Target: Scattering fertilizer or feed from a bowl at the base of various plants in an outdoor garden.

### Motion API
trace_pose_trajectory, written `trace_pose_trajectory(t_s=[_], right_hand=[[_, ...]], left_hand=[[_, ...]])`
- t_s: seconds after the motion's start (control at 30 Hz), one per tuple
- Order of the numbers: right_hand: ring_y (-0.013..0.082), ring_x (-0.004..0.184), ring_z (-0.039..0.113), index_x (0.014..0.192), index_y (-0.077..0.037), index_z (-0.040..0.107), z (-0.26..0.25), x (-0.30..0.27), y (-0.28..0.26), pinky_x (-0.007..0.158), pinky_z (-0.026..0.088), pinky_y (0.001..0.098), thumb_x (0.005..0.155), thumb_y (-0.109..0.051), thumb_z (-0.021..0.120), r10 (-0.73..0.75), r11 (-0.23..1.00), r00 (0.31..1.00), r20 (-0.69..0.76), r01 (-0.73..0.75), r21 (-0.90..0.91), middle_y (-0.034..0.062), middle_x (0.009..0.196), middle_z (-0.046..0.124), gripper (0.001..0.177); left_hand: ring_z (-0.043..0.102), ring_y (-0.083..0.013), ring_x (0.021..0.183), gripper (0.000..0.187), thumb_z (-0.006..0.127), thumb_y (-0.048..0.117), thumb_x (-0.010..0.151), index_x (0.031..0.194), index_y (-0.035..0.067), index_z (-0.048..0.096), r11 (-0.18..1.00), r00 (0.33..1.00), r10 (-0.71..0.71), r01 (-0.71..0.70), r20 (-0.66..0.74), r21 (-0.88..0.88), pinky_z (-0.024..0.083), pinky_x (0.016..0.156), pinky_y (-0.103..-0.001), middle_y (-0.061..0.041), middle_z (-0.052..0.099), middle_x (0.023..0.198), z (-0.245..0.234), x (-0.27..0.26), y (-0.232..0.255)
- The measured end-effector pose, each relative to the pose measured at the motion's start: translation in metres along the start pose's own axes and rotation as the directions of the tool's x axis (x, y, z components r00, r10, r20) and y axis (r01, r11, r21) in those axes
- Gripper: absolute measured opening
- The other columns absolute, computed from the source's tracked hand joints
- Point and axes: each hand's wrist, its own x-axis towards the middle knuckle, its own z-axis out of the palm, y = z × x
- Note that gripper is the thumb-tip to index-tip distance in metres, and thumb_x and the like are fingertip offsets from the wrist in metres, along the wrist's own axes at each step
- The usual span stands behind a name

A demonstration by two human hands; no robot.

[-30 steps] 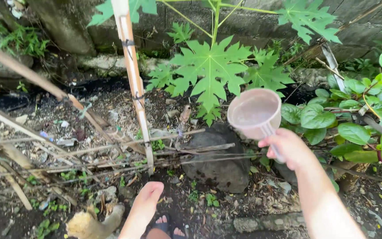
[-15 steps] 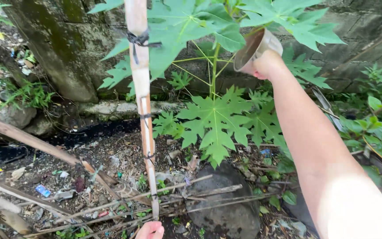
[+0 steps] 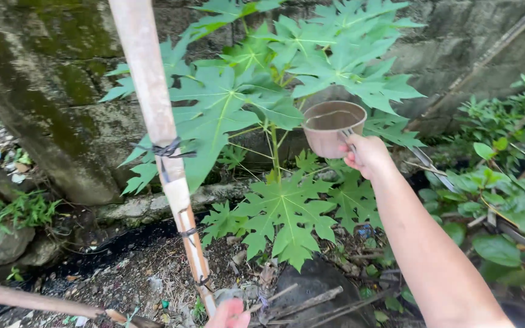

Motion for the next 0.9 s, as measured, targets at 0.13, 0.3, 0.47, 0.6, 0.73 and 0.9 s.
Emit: trace_pose_trajectory(t_s=[0.13, 0.3, 0.47, 0.6, 0.73, 0.9], right_hand=[[0.011, 0.05, 0.049, 0.095, 0.003, 0.066, -0.065, -0.051, 0.022, 0.051, 0.045, 0.0285, 0.089, -0.011, 0.06, 0.075, 0.985, 0.997, 0.013, -0.073, -0.158, 0.0051, 0.073, 0.059, 0.016], [0.0151, 0.053, 0.056, 0.087, 0.001, 0.072, -0.092, -0.099, 0.005, 0.051, 0.045, 0.0339, 0.083, -0.019, 0.065, 0.133, 0.695, 0.991, -0.028, -0.114, -0.71, 0.0076, 0.068, 0.062, 0.022], [0.0238, 0.053, 0.06, 0.077, 0.002, 0.076, -0.09, -0.049, 0.034, 0.053, 0.047, 0.039, 0.082, -0.026, 0.07, 0.186, 0.378, 0.981, 0.048, -0.026, -0.926, 0.0156, 0.064, 0.067, 0.029], [0.0322, 0.078, 0.073, 0.094, -0.001, 0.074, -0.025, -0.034, 0.04, 0.072, 0.057, 0.042, 0.083, -0.03, 0.066, 0.077, -0.098, 0.982, 0.173, 0.18, -0.979, 0.0198, 0.088, 0.074, 0.032], [0.0317, 0.107, 0.07, 0.122, 0.0, 0.062, 0.034, -0.035, 0.018, 0.092, 0.057, 0.0372, 0.068, -0.045, 0.085, -0.05, -0.281, 0.967, 0.249, 0.226, -0.933, 0.0182, 0.118, 0.068, 0.073], [0.038, 0.11, 0.07, 0.118, 0.003, 0.069, 0.023, 0.034, 0.068, 0.096, 0.055, 0.0437, 0.089, -0.023, 0.067, -0.109, -0.225, 0.971, 0.215, 0.186, -0.956, 0.0256, 0.118, 0.071, 0.039]], left_hand=[[0.073, -0.0154, 0.099, 0.057, 0.067, 0.037, 0.091, 0.139, 0.012, 0.051, 0.941, 0.899, -0.315, 0.254, 0.304, 0.224, 0.057, 0.09, -0.033, -0.007, 0.065, 0.128, -0.042, 0.069, 0.223], [0.069, -0.0159, 0.101, 0.055, 0.066, 0.035, 0.091, 0.137, 0.009, 0.051, 0.964, 0.926, -0.234, 0.18, 0.297, 0.197, 0.057, 0.086, -0.034, -0.008, 0.064, 0.129, -0.043, 0.089, 0.269], [0.069, -0.0192, 0.101, 0.057, 0.067, 0.034, 0.09, 0.137, 0.007, 0.05, 0.979, 0.948, -0.192, 0.167, 0.252, 0.12, 0.056, 0.087, -0.034, -0.009, 0.064, 0.13, -0.04, 0.077, 0.253], [0.067, -0.0197, 0.106, 0.056, 0.067, 0.033, 0.091, 0.138, 0.007, 0.05, 0.969, 0.938, -0.242, 0.219, 0.25, 0.116, 0.055, 0.09, -0.036, -0.01, 0.064, 0.131, -0.047, 0.061, 0.252], [0.067, -0.0197, 0.107, 0.056, 0.067, 0.033, 0.091, 0.139, 0.009, 0.05, 0.954, 0.927, -0.289, 0.259, 0.238, 0.149, 0.054, 0.092, -0.036, -0.009, 0.062, 0.132, -0.054, 0.054, 0.251], [0.068, -0.0209, 0.105, 0.056, 0.068, 0.031, 0.09, 0.137, 0.008, 0.051, 0.951, 0.928, -0.298, 0.269, 0.223, 0.151, 0.055, 0.091, -0.037, -0.01, 0.062, 0.131, -0.058, 0.048, 0.241]])
